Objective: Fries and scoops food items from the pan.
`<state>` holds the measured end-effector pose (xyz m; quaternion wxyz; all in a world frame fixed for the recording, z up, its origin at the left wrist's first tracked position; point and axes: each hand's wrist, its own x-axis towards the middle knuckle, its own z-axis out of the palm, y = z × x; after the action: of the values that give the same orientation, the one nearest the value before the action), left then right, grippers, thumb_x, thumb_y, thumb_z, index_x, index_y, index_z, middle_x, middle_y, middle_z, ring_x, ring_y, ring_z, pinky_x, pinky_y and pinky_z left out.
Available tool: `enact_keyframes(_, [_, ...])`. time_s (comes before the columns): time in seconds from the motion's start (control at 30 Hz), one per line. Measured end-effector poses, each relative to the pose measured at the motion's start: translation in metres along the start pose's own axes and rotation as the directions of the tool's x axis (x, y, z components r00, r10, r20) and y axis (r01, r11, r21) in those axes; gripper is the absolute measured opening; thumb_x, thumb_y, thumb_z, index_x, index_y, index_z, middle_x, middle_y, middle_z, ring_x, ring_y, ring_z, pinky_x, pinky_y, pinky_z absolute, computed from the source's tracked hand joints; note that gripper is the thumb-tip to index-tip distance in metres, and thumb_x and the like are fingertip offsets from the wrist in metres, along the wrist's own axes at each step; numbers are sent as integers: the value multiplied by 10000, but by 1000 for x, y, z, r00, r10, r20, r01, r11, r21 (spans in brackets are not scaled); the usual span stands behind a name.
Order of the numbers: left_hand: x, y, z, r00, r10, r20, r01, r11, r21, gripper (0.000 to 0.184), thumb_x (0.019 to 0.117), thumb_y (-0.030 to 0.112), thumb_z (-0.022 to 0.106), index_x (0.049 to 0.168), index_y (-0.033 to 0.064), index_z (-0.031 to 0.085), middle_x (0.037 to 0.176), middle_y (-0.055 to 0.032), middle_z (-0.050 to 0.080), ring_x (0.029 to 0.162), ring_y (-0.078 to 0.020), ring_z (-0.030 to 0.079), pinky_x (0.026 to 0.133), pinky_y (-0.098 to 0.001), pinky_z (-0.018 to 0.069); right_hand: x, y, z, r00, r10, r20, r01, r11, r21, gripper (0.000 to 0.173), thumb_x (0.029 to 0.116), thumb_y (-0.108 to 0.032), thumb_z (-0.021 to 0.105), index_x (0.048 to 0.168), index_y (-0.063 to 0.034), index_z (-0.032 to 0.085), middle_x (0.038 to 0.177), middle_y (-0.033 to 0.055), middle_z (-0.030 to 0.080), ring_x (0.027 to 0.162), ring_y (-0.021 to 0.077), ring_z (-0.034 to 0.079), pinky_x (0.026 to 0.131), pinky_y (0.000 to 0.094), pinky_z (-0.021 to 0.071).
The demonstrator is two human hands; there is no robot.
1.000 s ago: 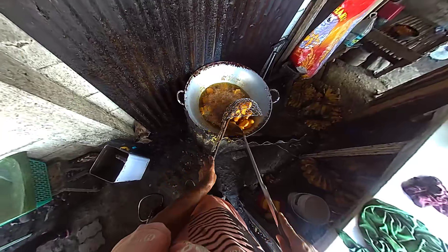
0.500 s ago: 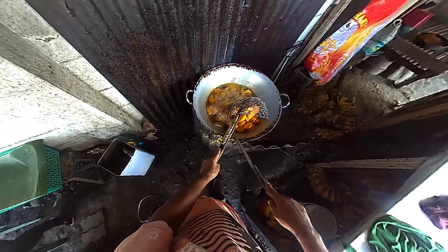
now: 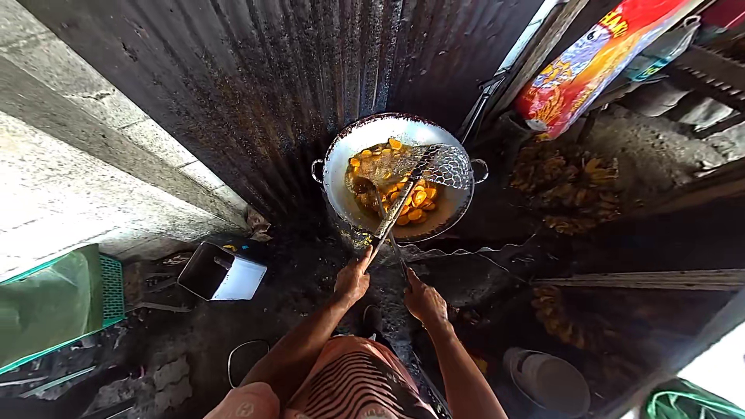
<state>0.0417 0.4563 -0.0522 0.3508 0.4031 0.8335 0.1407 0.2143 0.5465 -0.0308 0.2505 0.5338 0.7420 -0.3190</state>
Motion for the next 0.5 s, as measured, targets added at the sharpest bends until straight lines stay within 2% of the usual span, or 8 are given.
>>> enact_keyframes(0.13, [-8, 4, -8, 992, 48, -115, -68, 982, -174, 705, 976, 76, 522, 1637, 233, 329, 1416, -129, 634, 1235, -266, 654, 1049, -459, 521, 25, -9, -8, 1000, -5, -26, 5, 1000, 2, 631, 1055, -263, 451, 1646, -332, 242, 1282, 176, 690, 1173, 384, 669, 954, 593, 525])
enact_keyframes(0.23, [-18, 2, -14, 977, 61, -205, -125, 941, -314, 697, 951, 8, 519, 1618, 135, 358, 1529, -97, 555, 1310, -195, 614, 1098, -378, 488, 46, -11, -16, 998, -15, -59, 15, 1000, 2, 628, 1051, -259, 451, 1642, -337, 254, 1275, 176, 692, 1167, 383, 672, 940, 601, 527])
enact_keyframes(0.3, [-23, 2, -19, 975, 13, -224, -95, 928, -359, 704, 952, -1, 516, 1622, 134, 346, 1564, -77, 520, 1305, -176, 615, 1082, -365, 498, 57, -11, -21, 997, -18, -71, 18, 1000, 9, 623, 1051, -258, 444, 1640, -334, 259, 1283, 175, 689, 1180, 385, 665, 945, 603, 522])
enact_keyframes(0.4, [-22, -2, -24, 965, -98, -243, -2, 925, -381, 726, 953, 9, 525, 1633, 169, 327, 1501, -103, 579, 1215, -223, 662, 1009, -417, 532, 67, -14, -26, 995, -30, -91, 36, 997, 68, 616, 1047, -249, 443, 1636, -322, 279, 1319, 169, 674, 1209, 382, 651, 965, 607, 512])
enact_keyframes(0.5, [-15, -7, -27, 950, -173, -262, 49, 906, -420, 742, 950, 3, 527, 1639, 175, 311, 1531, -93, 552, 1236, -229, 652, 1020, -428, 527, 62, -15, -37, 992, -82, -97, 101, 970, 223, 606, 1046, -236, 467, 1631, -277, 316, 1342, 176, 656, 1186, 366, 658, 972, 600, 514])
